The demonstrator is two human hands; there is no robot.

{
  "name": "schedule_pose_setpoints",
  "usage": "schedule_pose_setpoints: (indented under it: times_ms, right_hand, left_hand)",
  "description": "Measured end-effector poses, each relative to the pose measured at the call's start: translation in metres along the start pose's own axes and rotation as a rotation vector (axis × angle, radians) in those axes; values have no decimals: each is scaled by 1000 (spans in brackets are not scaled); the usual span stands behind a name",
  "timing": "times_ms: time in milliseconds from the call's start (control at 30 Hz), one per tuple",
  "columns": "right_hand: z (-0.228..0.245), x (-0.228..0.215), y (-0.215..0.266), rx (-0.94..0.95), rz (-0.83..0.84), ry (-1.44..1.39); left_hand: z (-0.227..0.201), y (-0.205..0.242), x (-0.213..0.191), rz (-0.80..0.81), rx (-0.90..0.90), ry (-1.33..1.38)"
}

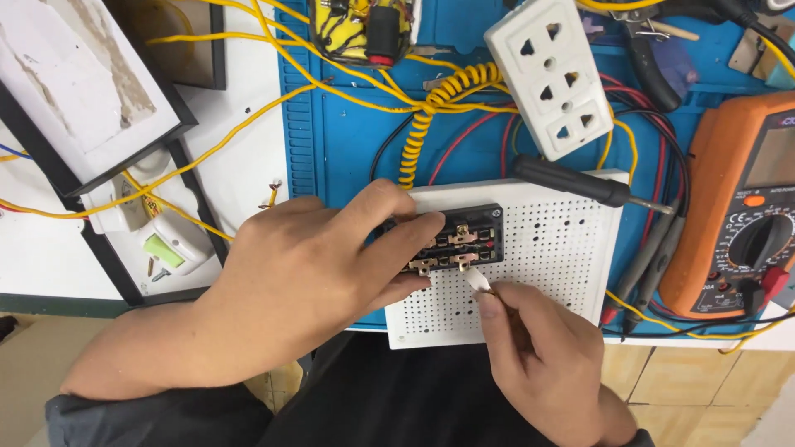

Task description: The person assembles a power strip by inserting a circuit board into a white plastic housing on a breadboard. They use a pencil to push components into place and a black tool to press down on the assembly, ensuring the parts fit securely.

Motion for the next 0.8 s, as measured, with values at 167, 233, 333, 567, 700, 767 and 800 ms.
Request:
schedule_pose_setpoints:
  times_ms: [167,233,333,567,700,767,800]
  right_hand:
    - [-3,-3,0,44,22,-2]
    - [-3,-5,-1,35,35,5]
    - [-2,-4,0,25,37,2]
    - [0,-2,-2,43,18,-33]
    - [7,-2,-1,81,23,-43]
    - [9,0,2,225,85,-22]
    - [10,-3,1,232,87,-23]
  left_hand:
    - [2,0,2,11,-3,-37]
    - [3,1,3,13,1,-37]
    - [4,2,2,23,2,-41]
    - [4,-2,1,12,9,-15]
    - [3,-4,5,-7,34,1]
    - [3,-4,6,17,27,22]
    - [3,-4,7,21,29,26]
Point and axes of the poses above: each hand's wrist, its own y-axis away from the middle knuckle, its own x-axis out of the palm, z = x × y, the point moved 3 cm from there along -y, towards the middle knuckle, and after that the axes turned 5 degrees about x, right-handed, at the moved point
